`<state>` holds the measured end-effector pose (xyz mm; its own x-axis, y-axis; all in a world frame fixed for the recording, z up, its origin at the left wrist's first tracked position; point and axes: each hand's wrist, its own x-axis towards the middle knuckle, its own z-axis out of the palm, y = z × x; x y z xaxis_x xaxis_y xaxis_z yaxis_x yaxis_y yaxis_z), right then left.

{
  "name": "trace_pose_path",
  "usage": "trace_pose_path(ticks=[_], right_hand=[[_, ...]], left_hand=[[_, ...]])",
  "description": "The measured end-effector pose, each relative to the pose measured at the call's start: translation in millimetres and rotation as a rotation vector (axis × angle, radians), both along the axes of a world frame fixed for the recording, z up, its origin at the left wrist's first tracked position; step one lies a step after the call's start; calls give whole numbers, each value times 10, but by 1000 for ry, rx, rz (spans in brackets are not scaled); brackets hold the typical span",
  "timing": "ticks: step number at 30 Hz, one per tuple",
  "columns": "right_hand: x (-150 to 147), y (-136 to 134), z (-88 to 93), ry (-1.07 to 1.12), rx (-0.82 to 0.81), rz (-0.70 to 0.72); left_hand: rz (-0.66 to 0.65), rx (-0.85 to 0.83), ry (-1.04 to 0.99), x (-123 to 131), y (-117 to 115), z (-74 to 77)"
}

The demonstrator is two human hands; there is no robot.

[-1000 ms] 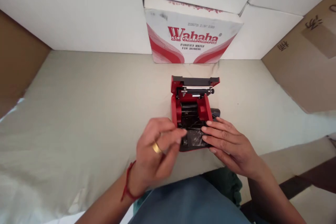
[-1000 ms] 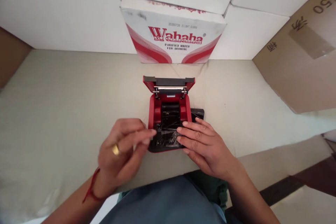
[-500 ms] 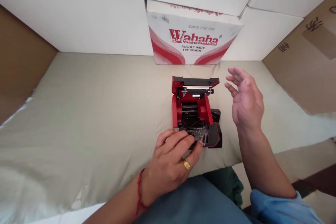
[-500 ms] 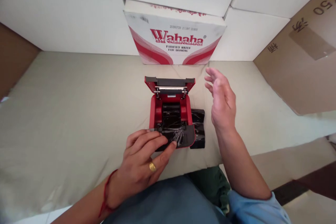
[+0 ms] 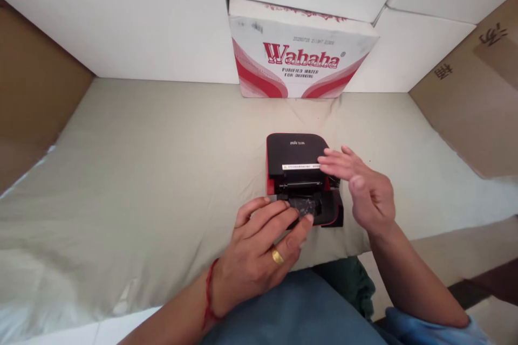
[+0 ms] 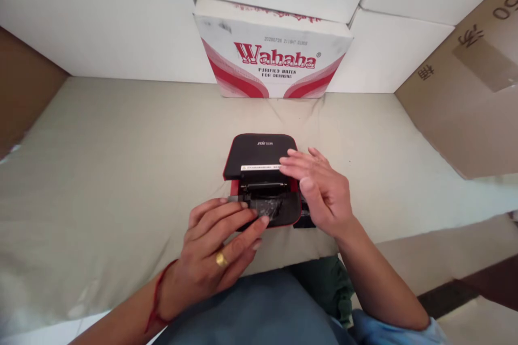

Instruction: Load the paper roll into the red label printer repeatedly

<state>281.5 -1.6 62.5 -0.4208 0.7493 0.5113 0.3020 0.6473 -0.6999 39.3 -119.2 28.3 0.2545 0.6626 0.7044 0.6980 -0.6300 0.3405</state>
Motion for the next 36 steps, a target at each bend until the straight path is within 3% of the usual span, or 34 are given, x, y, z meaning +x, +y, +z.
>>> trace_pose_path(ticks=[4,6,9,14,19,22,25,28,32,36], right_hand=[[65,-135,-155,-38,71,25],[60,-168,-217,-24,61,15],[55,-184,-283,-12,35,1],[39,-184,-339,24,65,-21],[-61,-214,-262,20,13,-140],[-130,-253,-147,12,11,-146],[-176,-286,-24,-86,102,-85],[-192,-322,59,-175,228,-38],[-173,-420,50,-234,310,-31],[-97,-550,-76,-265,316,-13]], left_hand=[[18,19,-115,-204,111,-19],[26,-93,-163,-334,225,-31],[-49,-233,-221,-482,396,-84],[-152,-196,-227,-550,518,-166],[-266,-339,-397,-609,545,-159],[-261,-475,-590,-651,541,-239],[-286,-602,-765,-653,560,-356],[-421,-718,-818,-605,621,-407],[-553,-822,-900,-503,716,-413],[-569,-821,-927,-474,759,-511]])
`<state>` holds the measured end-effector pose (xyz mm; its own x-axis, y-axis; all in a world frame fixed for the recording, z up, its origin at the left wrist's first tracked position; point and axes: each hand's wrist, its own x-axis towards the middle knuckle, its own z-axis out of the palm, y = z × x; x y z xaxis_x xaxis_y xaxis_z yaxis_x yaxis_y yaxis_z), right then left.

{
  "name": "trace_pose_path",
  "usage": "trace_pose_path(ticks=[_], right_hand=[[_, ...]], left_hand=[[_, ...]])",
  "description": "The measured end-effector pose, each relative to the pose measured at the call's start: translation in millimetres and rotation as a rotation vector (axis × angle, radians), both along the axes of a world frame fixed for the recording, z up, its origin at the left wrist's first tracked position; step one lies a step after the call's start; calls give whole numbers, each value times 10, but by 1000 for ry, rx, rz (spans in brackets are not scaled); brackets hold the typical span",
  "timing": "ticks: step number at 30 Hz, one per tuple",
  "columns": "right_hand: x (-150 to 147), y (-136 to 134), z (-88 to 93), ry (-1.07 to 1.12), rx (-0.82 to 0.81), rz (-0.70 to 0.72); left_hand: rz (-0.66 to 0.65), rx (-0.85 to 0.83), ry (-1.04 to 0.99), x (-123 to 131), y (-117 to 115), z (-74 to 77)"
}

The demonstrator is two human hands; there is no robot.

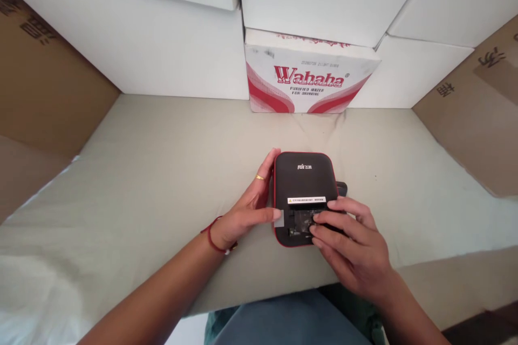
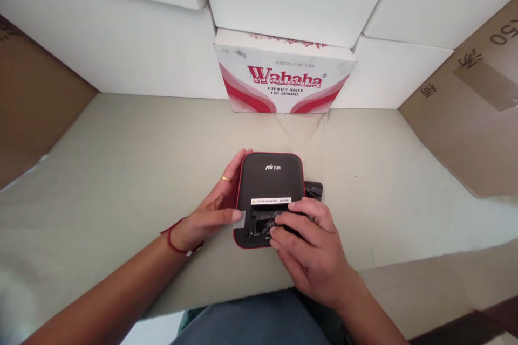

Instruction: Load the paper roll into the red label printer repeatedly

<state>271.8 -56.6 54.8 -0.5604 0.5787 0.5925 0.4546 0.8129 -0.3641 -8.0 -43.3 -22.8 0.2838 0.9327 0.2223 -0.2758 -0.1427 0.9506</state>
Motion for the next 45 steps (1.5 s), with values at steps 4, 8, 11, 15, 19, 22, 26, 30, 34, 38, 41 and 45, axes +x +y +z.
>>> trace_pose_path(ticks=[4,8,11,15,19,22,26,30,34,38,41,45], right_hand=[[103,-97,-147,-11,19,5],[153,-138,-237,3,-4,2],[148,-129,-234,-3,-13,13],[128,-40,-72,-11,-27,66],[58,228,244,-29,-199,70],[-100,545,448,-125,-324,-67],[-431,886,571,-639,-323,-186],[-733,951,590,-981,-268,-247],[-869,939,560,-1076,-343,-246],[-712,896,593,-966,-389,-215],[-273,777,775,-628,-467,-50],[594,689,1027,-220,-560,-61]], left_hand=[[34,22,53,-32,-19,-102],[15,67,132,-52,-32,-115],[12,118,154,-62,-16,-118],[37,106,116,-79,16,-176],[140,-23,-38,-54,78,-299],[247,-105,-129,-4,139,-382],[290,-161,-174,43,174,-411],[268,-180,-154,44,169,-375],[276,-176,-121,53,180,-325],[392,-166,-191,94,218,-260],[657,-178,-232,106,238,-215],[776,-218,-147,91,229,-196]])
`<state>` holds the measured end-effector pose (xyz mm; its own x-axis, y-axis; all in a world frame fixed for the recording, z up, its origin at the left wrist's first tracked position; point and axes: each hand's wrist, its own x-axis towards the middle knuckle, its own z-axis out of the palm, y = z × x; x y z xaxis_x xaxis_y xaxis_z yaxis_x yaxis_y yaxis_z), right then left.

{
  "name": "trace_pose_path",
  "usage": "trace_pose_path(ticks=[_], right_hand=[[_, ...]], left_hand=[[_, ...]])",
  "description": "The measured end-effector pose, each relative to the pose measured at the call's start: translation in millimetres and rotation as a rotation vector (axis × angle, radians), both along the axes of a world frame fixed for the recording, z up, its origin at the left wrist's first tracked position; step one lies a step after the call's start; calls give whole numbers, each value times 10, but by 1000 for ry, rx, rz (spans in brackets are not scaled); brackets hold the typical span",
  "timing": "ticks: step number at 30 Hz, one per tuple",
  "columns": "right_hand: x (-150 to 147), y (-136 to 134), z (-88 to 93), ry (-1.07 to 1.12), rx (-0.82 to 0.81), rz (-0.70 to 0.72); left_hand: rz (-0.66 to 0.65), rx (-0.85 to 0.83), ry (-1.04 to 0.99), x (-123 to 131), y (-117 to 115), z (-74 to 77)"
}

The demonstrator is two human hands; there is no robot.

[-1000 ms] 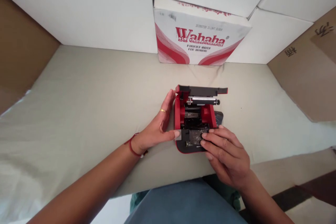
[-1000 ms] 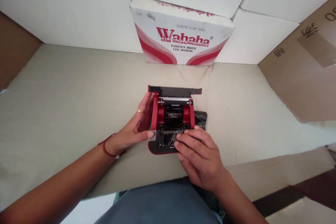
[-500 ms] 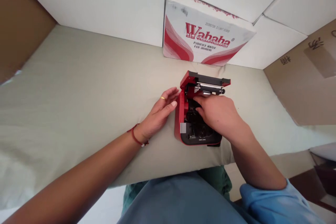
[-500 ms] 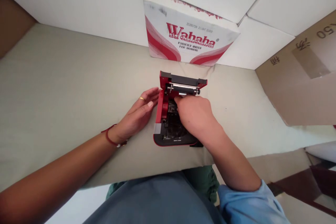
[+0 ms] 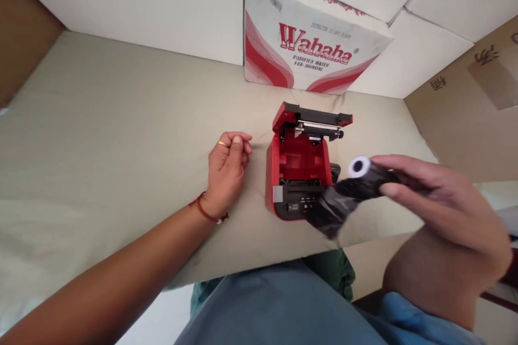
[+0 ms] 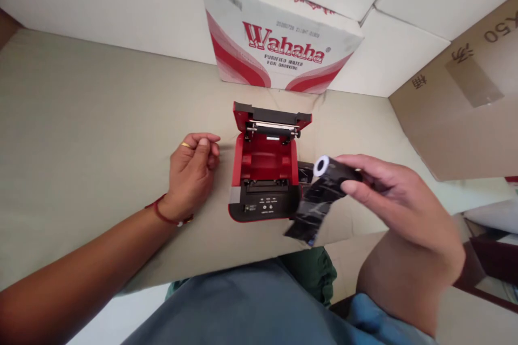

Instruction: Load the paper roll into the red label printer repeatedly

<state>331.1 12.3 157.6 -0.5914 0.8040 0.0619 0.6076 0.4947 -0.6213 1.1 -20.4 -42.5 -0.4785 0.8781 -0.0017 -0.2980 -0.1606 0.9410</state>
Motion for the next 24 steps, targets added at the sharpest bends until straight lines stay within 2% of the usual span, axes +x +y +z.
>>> trace_pose_path(ticks=[3,6,9,13,17,19,21,24], right_hand=[[530,105,-88,-75,-85,-119],[749,295,-395,-310,-272,-199],[669,430,-704,-394,-307,-275],[339,485,-924,-270,-150,-315],[53,525,-1030,-304,-194,-125],[-3,516,-1039,-351,-170,-84],[8,462,-987,-351,-102,-70],[84,312,-798,-294,-37,-2]], left_hand=[[-44,-5,41,-15,-7,-5],[-43,-23,83,-29,-6,-1],[-78,-35,179,-41,-18,24],[-114,18,199,-47,-28,60],[-129,31,171,-53,-15,59],[-131,29,163,-54,-12,54],[-126,24,160,-51,-11,53],[-87,-9,152,-39,2,61]])
